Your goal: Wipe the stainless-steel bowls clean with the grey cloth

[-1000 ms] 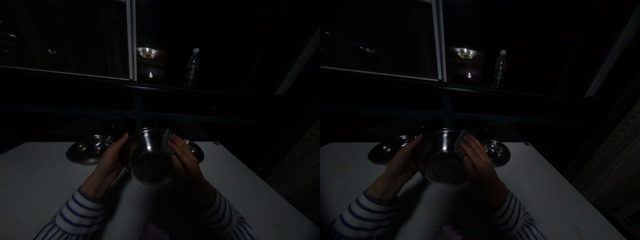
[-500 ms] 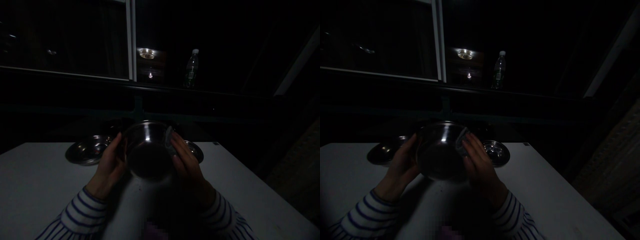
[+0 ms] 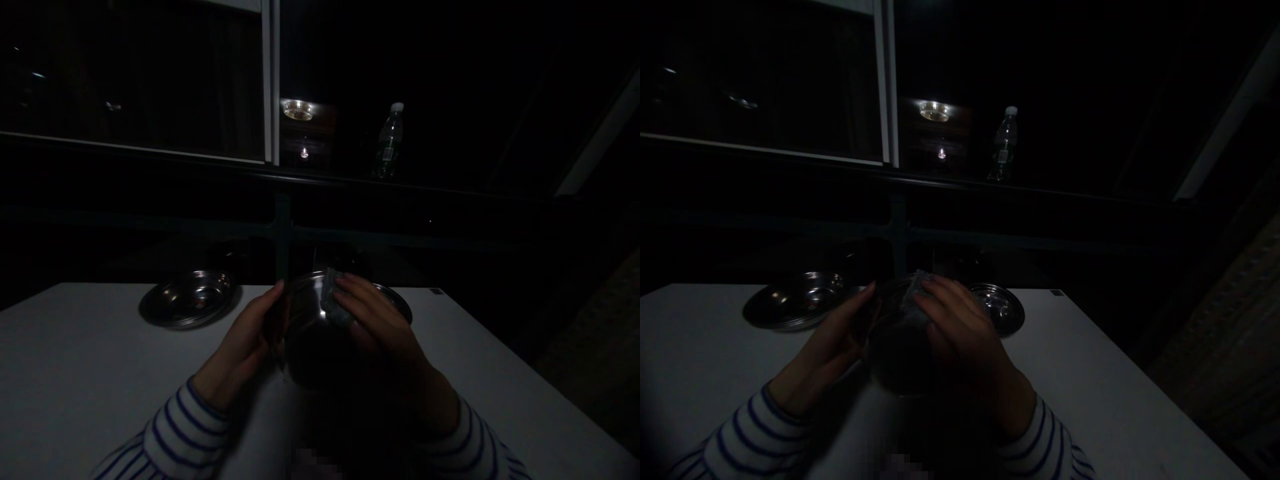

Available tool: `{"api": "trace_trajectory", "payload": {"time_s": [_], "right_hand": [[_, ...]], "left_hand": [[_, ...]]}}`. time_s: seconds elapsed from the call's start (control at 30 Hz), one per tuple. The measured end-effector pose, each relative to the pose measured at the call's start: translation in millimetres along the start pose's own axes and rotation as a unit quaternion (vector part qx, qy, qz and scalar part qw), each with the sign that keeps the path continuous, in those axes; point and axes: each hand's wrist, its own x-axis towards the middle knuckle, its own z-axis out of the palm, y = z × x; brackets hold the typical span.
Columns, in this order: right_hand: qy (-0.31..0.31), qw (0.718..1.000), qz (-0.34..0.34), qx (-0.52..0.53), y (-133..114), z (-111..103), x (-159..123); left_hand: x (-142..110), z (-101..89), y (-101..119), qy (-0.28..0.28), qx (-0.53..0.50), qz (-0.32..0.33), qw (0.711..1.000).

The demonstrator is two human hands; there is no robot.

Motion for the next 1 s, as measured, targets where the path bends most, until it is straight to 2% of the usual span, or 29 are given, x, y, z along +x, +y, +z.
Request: {"api": "trace_trajectory", "payload": {"time_s": [0.13, 0.23, 0.33, 0.47, 0.63, 0.7, 0.8, 0.9, 1.0], "right_hand": [[0.071, 0.996, 0.045, 0.037, 6.4, 6.5, -3.0], [0.141, 0.984, 0.092, 0.053, 7.9, 20.1, -8.1], [0.178, 0.975, 0.122, 0.052, 5.4, 36.7, -12.7], [0.172, 0.975, 0.131, 0.044, 2.6, 42.4, -13.9], [0.153, 0.973, 0.152, 0.076, 8.2, 19.3, -10.3], [0.145, 0.97, 0.167, 0.097, 10.3, 12.7, -8.8], [0.159, 0.969, 0.166, 0.095, 9.2, 16.6, -8.2], [0.175, 0.97, 0.155, 0.067, 3.4, 34.9, -10.9], [0.154, 0.974, 0.158, 0.052, -1.1, 53.0, -15.2]], "left_hand": [[-1.2, -0.2, 2.5, 0.019, -0.053, 0.026, 0.998], [-0.7, -2.6, 7.1, 0.024, -0.113, 0.079, 0.99], [-0.5, -3.9, 13.1, 0.026, -0.158, 0.116, 0.98], [-0.2, -3.6, 16.2, 0.031, -0.171, 0.109, 0.979], [-0.4, 0.3, 5.8, 0.022, -0.116, 0.016, 0.993], [-1.4, 3.0, 1.6, 0.028, -0.115, 0.005, 0.993], [-3.5, 5.5, 1.7, 0.043, -0.125, 0.033, 0.991], [-4.5, 3.9, 9.8, 0.073, -0.142, 0.087, 0.983], [-3.6, -0.3, 18.4, 0.088, -0.115, 0.118, 0.982]]}}
